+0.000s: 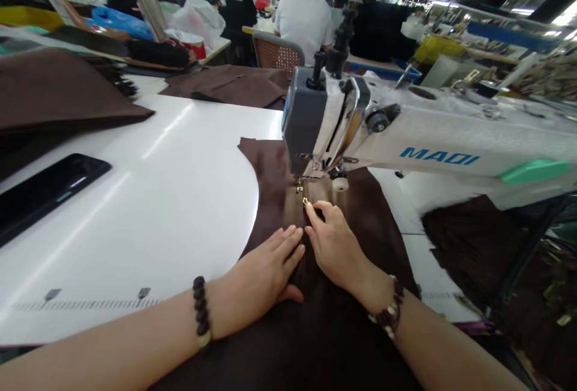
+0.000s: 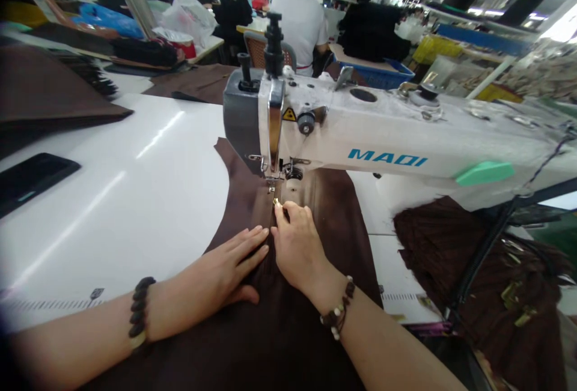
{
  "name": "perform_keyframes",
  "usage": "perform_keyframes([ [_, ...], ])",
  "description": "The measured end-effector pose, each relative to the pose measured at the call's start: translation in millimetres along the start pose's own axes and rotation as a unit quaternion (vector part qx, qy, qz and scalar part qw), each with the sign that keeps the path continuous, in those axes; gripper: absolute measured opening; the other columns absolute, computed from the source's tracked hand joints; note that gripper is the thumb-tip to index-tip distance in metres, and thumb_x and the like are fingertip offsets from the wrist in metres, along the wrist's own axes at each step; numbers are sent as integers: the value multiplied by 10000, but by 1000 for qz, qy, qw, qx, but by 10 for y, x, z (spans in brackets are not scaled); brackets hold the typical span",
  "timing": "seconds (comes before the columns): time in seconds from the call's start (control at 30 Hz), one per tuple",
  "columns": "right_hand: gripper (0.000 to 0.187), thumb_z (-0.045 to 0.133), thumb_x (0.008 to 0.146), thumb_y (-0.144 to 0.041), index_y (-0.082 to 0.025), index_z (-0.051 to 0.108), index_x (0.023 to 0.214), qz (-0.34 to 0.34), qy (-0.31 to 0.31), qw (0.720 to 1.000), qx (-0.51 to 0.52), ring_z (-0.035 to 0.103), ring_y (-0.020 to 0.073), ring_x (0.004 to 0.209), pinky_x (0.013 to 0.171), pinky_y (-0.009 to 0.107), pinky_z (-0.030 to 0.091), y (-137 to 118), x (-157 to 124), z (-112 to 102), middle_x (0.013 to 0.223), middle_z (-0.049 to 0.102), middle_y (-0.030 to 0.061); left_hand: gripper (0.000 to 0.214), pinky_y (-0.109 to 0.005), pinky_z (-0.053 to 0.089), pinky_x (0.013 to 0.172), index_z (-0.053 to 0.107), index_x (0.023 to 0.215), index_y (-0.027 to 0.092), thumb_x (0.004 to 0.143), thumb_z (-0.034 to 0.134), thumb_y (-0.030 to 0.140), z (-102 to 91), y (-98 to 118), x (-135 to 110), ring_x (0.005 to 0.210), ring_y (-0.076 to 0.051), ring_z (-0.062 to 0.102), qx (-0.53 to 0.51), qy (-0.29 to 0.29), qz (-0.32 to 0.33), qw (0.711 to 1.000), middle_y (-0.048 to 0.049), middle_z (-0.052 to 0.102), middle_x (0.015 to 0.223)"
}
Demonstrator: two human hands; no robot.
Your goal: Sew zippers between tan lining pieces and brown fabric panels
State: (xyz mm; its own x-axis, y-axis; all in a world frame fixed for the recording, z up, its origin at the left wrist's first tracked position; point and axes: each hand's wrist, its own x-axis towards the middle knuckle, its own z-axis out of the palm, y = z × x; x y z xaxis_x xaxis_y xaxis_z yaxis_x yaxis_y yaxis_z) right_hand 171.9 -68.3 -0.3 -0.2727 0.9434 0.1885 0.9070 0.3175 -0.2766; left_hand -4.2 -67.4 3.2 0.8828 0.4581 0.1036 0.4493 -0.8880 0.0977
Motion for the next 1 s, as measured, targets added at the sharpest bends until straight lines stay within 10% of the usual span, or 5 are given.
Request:
perform_keyframes([
  [0.5,369,379,887,-191,-75,500,1216,-11,4,1000,9,428,263,1055,935,403,394,242,464,32,1129,495,165,634,-417,370,1026,508,1195,26,765,600,482,-93,-374,228,1229,-308,409,-22,10,5,1000,-233,460,1279],
  [1.0,460,368,907,-215,-153,329,1361,-35,-88,995,-33,218,228,1323,1040,591,194,150,-62,-77,1428,268,94,556,-477,399,993,521,1177,35,799,588,437,27,-172,61,1205,-322,438,-20,46,0,999,-216,500,1252],
])
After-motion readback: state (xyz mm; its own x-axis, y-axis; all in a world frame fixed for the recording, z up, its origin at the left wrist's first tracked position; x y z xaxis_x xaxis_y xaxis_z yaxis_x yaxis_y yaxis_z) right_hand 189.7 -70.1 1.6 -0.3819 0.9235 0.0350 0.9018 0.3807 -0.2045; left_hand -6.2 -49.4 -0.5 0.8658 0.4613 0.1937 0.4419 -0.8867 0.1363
